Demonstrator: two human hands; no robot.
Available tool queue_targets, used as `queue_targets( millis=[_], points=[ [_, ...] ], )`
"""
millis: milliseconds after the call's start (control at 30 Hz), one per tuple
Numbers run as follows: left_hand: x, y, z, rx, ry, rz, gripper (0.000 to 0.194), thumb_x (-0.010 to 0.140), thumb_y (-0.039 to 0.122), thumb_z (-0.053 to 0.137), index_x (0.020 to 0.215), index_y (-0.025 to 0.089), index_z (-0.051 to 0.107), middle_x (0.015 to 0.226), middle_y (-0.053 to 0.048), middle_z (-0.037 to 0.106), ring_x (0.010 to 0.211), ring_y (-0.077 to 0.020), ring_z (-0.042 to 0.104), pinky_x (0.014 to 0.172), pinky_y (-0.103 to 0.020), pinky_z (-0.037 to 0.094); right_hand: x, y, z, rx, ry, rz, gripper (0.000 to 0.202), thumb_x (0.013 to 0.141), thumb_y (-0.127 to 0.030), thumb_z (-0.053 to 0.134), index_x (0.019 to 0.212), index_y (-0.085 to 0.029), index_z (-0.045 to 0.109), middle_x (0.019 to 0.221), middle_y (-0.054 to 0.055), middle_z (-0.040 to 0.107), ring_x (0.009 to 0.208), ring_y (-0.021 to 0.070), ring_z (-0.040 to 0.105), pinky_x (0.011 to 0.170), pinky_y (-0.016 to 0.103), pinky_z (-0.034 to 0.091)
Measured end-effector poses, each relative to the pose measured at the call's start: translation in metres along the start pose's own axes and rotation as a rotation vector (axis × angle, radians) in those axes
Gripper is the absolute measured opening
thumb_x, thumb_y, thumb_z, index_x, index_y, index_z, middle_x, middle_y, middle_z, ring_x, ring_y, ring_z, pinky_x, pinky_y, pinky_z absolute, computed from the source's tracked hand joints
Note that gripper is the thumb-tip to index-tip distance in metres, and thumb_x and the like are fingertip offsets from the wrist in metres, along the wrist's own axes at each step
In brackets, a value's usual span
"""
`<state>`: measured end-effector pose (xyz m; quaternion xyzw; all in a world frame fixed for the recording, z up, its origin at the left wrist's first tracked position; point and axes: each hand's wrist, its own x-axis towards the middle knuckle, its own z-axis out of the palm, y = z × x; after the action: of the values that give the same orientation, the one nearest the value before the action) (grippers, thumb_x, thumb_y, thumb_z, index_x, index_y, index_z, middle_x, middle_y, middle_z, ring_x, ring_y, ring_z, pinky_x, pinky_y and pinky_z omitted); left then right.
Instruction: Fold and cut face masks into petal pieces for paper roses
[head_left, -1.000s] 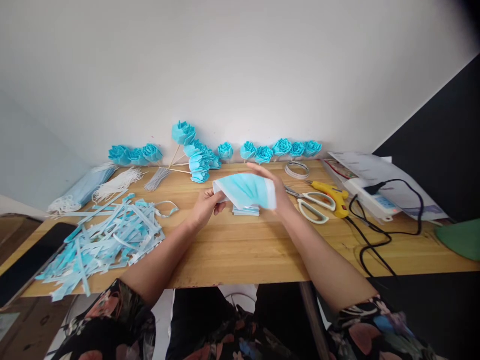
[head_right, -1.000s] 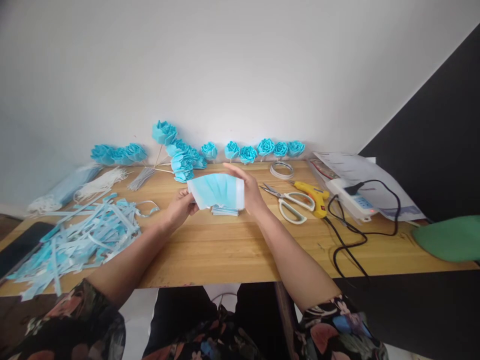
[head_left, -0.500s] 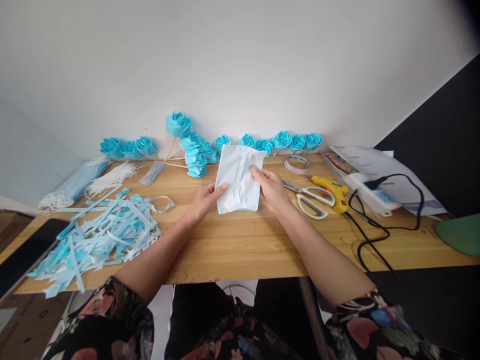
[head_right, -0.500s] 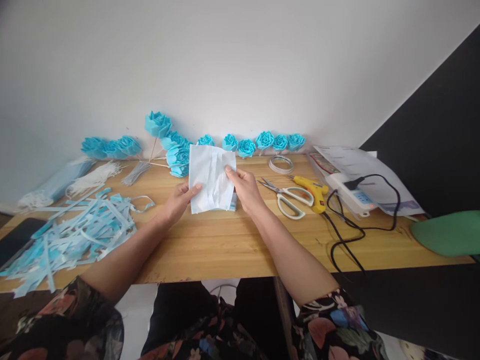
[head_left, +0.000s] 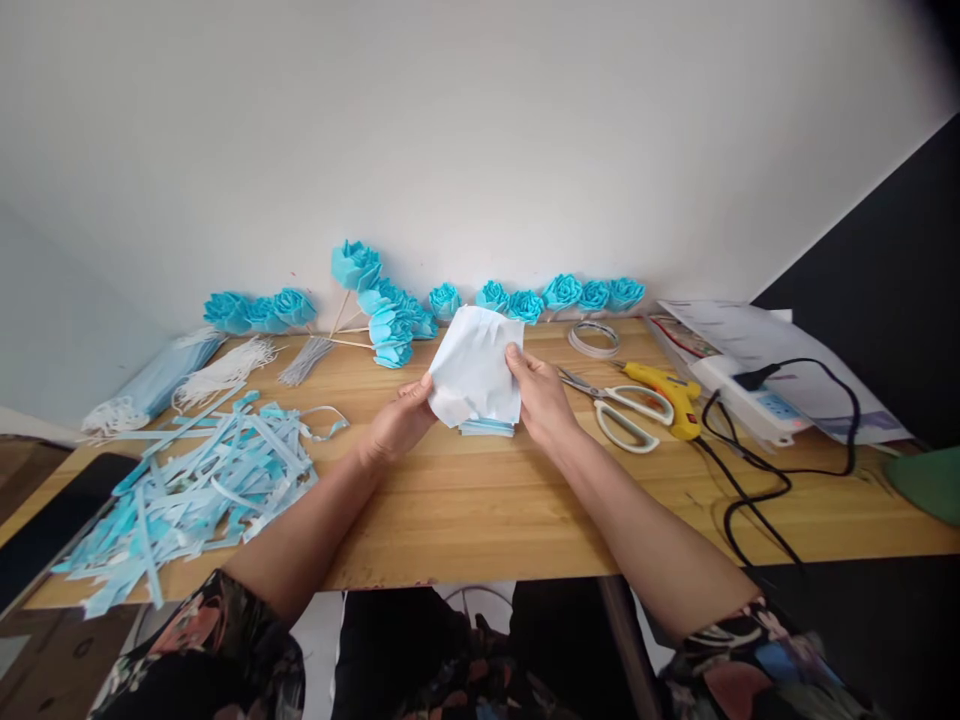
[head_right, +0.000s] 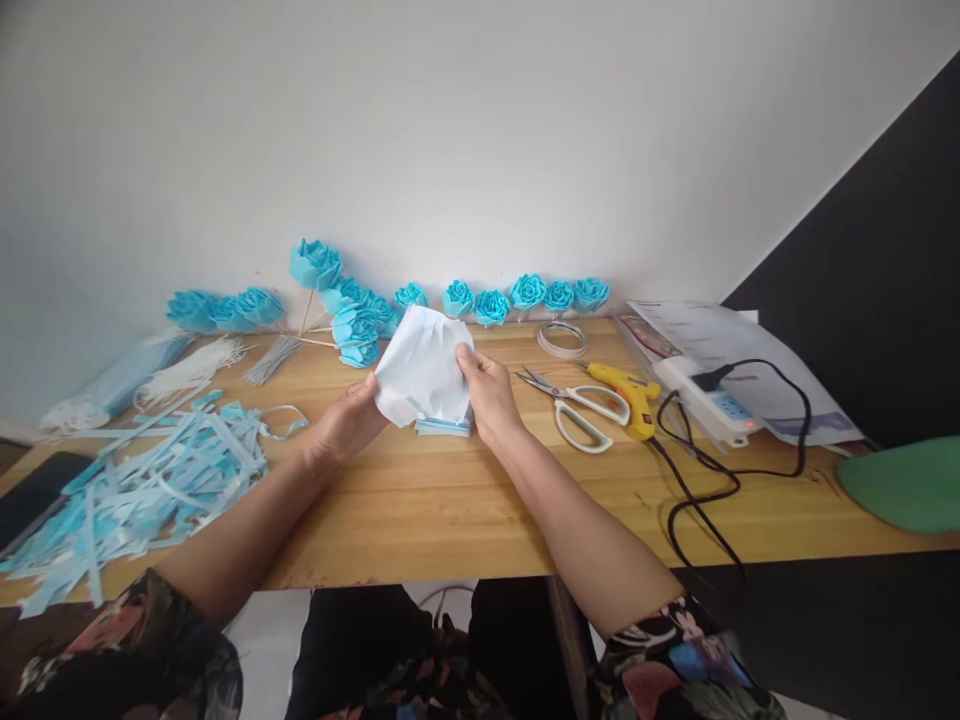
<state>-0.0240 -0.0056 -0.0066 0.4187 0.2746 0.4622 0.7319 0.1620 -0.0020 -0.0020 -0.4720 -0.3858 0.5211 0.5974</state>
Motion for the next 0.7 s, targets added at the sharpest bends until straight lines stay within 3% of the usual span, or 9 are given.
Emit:
queue_targets(
  millis=[133, 267, 400, 533, 700],
  points=[
    [0.004, 0.002, -0.003, 0.061, 0.106, 0.026, 0.059, 0.068, 0.066, 0.073, 0.095, 0.014, 0.07, 0.086, -0.009, 0.072, 0.068, -0.0199, 0.064, 0.058, -0.03, 0.051, -0.004, 0.001, 0.004, 0.077, -0.004, 0.073, 0.051, 0.057, -0.065, 0.079, 0.064, -0.019, 0.059, 0.058, -0.003, 0.057, 0.054, 0.0122, 0.046, 0.052, 0.026, 0.035],
    [0.002, 0.009, -0.002, 0.091, 0.19, 0.085, 0.053, 0.069, 0.052, 0.078, 0.105, 0.014, 0.07, 0.099, -0.01, 0.073, 0.082, -0.0213, 0.066, 0.064, -0.027, 0.05, -0.01, 0.003, 0.007, -0.009, -0.023, 0.078, 0.049, 0.06, -0.063, 0.078, 0.059, -0.019, 0.056, 0.055, -0.003, 0.052, 0.053, 0.0109, 0.042, 0.05, 0.026, 0.03],
    [-0.003, 0.011, 0.002, 0.127, 0.215, 0.029, 0.041, 0.063, 0.044, 0.084, 0.085, 0.01, 0.074, 0.08, -0.009, 0.074, 0.07, -0.0192, 0.065, 0.065, -0.028, 0.049, -0.016, -0.002, 0.01, -0.087, -0.054, 0.042, 0.043, 0.068, -0.059, 0.075, 0.063, -0.019, 0.059, 0.06, -0.003, 0.054, 0.057, 0.0116, 0.044, 0.053, 0.025, 0.033],
    [-0.005, 0.008, 0.005, 0.145, 0.212, -0.033, 0.04, 0.063, 0.047, 0.084, 0.073, 0.01, 0.072, 0.069, -0.008, 0.072, 0.06, -0.0162, 0.063, 0.059, -0.027, 0.049, -0.02, -0.01, 0.009, -0.152, -0.095, -0.066, 0.035, 0.072, -0.054, 0.072, 0.072, -0.02, 0.064, 0.068, -0.002, 0.057, 0.064, 0.0127, 0.048, 0.058, 0.025, 0.036],
    [-0.003, 0.004, 0.002, 0.17, 0.249, 0.001, 0.046, 0.068, 0.056, 0.077, 0.061, 0.013, 0.064, 0.049, -0.002, 0.058, 0.043, -0.0113, 0.05, 0.043, -0.024, 0.039, -0.016, -0.007, 0.005, -0.215, -0.016, -0.109, 0.041, 0.072, -0.056, 0.07, 0.061, -0.019, 0.056, 0.058, -0.003, 0.048, 0.057, 0.0113, 0.04, 0.053, 0.025, 0.029]
  ],
)
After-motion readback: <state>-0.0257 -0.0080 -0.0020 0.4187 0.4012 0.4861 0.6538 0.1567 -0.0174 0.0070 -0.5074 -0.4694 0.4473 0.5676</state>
